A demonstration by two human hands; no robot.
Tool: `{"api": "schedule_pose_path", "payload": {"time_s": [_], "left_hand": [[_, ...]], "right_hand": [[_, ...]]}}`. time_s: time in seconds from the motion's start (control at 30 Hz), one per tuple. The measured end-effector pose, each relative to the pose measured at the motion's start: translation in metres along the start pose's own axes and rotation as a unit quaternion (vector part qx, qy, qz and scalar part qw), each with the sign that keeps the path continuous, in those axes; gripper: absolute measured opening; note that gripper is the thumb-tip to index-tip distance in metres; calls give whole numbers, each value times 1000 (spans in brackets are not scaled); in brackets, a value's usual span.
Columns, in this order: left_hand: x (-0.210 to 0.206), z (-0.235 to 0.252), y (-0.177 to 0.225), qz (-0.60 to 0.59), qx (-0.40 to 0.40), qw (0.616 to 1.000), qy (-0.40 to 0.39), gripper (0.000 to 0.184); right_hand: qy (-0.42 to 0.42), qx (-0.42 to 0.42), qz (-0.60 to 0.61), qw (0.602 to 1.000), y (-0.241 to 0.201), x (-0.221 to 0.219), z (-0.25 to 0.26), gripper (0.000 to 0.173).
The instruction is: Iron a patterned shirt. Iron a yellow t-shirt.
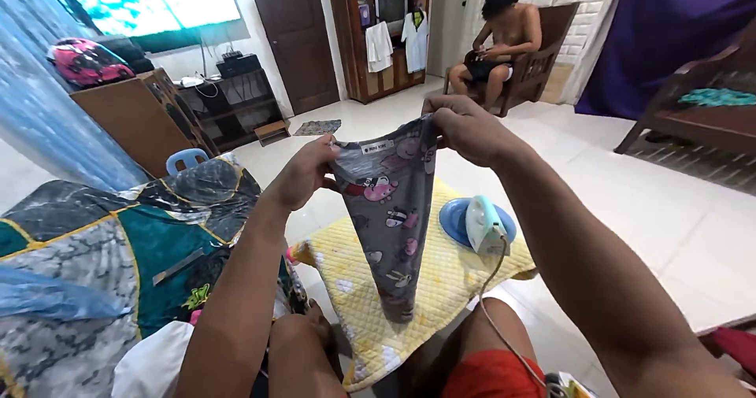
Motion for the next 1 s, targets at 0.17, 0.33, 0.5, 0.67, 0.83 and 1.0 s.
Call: {"api": "schedule_pose_path", "payload": {"time_s": [0.17,0.33,0.5,0.67,0.83,1.0], "left_hand": [[2,-5,1,51,-43,995,-67,30],[-3,1,3,68,-60,993,-80,14],[-3,6,8,34,-34,998,-33,6],[-3,20,1,35,-31,999,11,8],[2,45,-18,48,-14,995,89,29],[14,62,-30,22,-11,990,137,28]], "right_hand": [[-1,-37,119,992,-2,-9,5,32],[-64,-35,217,973,-5,-20,9,38],[-102,-2,197,975,-15,-21,8,25],[-86,25,28,996,-18,-26,15,35],[2,-37,-19,999,3,-37,41,36],[1,-63,20,998,21,-43,61,50]]}}
Point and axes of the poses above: each hand's wrist, its own z-axis towards the middle knuckle, its own x-axis out of the back of the hand, y = z × x, the point moved 1 cm from there along z, towards the middle knuckle, and after that the axes turned 7 degrees about -z, right-handed, at the moved point
